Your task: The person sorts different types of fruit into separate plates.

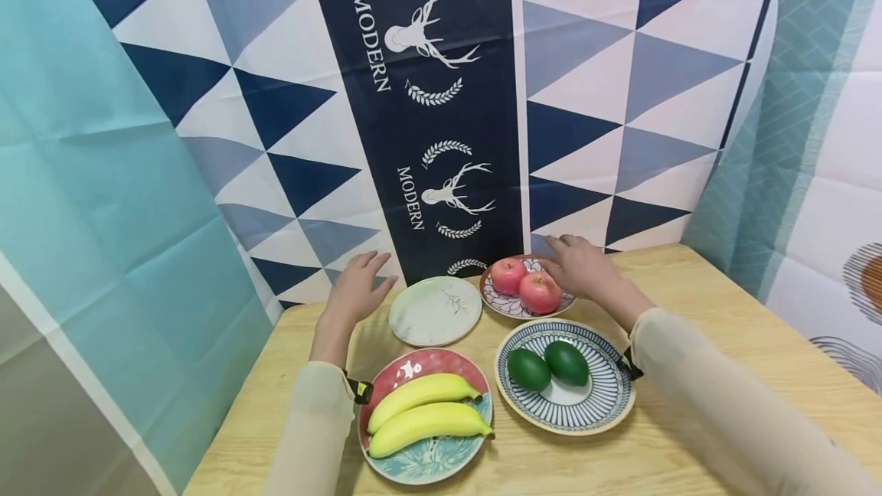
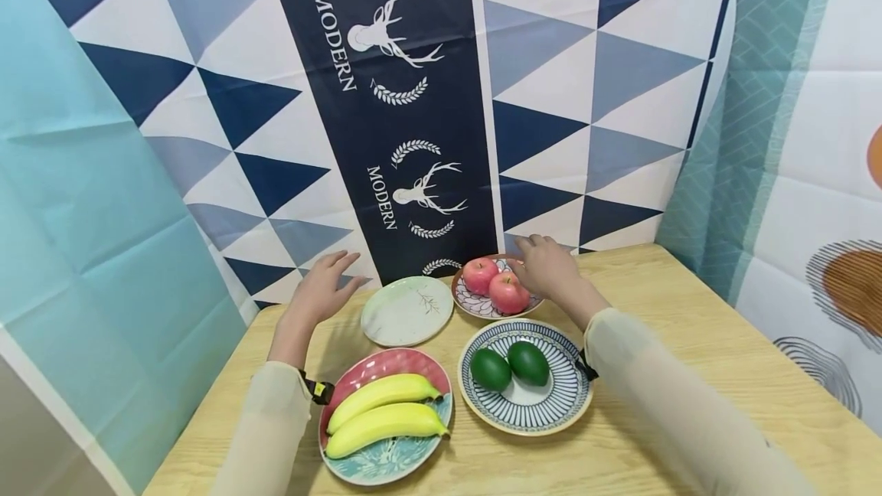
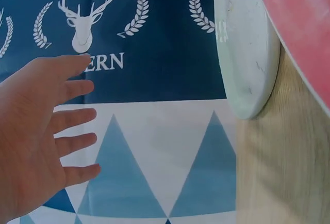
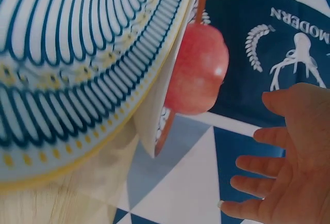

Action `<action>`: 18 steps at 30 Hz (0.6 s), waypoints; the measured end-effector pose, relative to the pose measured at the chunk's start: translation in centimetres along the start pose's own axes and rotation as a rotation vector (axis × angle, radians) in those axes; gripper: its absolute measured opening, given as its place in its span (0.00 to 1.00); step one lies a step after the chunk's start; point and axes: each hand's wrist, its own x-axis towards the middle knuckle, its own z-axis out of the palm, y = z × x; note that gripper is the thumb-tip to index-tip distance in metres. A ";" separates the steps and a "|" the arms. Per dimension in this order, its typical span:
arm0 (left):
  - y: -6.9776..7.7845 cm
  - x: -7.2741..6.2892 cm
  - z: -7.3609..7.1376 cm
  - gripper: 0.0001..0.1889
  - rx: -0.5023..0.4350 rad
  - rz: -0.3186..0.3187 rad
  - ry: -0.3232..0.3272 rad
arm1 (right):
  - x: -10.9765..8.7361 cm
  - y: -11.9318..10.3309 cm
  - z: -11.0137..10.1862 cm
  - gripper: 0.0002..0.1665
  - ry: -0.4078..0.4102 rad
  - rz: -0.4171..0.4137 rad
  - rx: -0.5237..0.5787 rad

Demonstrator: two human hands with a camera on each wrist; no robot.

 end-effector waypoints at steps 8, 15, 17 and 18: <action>-0.3 -1.4 0.3 0.34 -0.024 -0.098 -0.041 | -1.1 -2.0 -0.4 0.40 0.006 -0.029 0.018; -0.1 -2.0 0.6 0.34 -0.010 -0.090 -0.053 | -2.1 -2.3 -0.9 0.41 0.023 -0.024 0.023; -0.1 -2.1 0.7 0.34 -0.006 -0.096 -0.061 | -2.4 -2.2 -1.1 0.41 0.039 -0.026 0.026; -0.1 -2.1 0.8 0.34 -0.003 -0.100 -0.064 | -2.5 -2.1 -1.1 0.41 0.045 -0.029 0.029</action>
